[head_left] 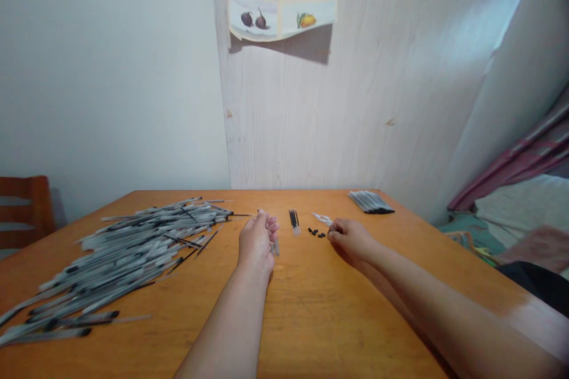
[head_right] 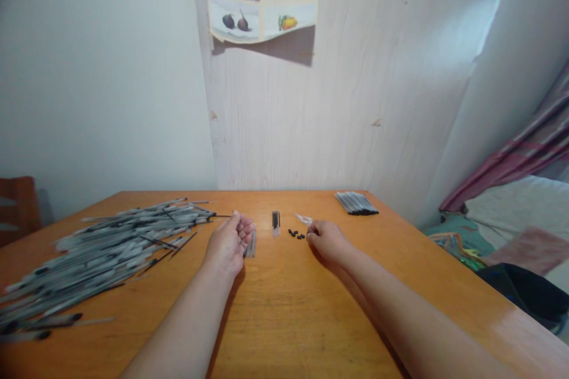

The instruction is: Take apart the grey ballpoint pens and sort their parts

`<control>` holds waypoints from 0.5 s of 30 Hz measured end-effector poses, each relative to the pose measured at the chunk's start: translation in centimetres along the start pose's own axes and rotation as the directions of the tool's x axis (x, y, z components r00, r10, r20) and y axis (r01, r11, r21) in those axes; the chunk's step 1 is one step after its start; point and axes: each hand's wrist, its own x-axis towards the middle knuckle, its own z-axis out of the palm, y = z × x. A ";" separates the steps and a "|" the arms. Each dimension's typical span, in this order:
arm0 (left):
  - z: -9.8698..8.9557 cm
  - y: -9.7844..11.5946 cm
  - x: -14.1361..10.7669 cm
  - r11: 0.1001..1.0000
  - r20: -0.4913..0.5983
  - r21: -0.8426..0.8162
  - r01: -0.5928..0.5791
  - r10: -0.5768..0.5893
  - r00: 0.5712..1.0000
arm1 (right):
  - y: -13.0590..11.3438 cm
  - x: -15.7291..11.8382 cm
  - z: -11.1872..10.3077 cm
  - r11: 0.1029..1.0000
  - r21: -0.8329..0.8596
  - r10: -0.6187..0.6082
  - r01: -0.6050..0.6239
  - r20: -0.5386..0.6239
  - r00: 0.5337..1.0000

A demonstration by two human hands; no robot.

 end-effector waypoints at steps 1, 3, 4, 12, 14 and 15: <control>0.0 0.0 0.0 1.000 0.001 0.000 0.001 -0.001 1.000 | 0.2 0.5 0.2 1.000 -0.011 0.001 -0.001 -0.003 1.000; 0.1 -0.1 -0.1 1.000 0.004 0.001 0.004 -0.004 1.000 | 0.4 1.4 0.6 1.000 -0.021 -0.001 0.001 -0.003 1.000; 0.1 -0.1 -0.1 1.000 0.008 0.002 0.006 -0.006 1.000 | 0.5 1.7 0.7 1.000 -0.023 -0.006 0.006 -0.003 1.000; 0.2 -0.2 -0.4 1.000 0.029 0.009 0.001 -0.001 1.000 | 1.7 2.8 1.9 1.000 0.011 -0.025 0.024 0.023 0.999; 0.1 -0.2 -0.5 1.000 0.044 0.013 0.000 -0.001 0.999 | 1.9 2.8 2.1 0.999 0.028 -0.046 0.046 0.031 0.998; 0.1 -0.2 -0.5 1.000 0.051 0.015 0.000 -0.001 0.999 | 2.0 2.8 2.1 0.998 0.034 -0.059 0.058 0.033 0.998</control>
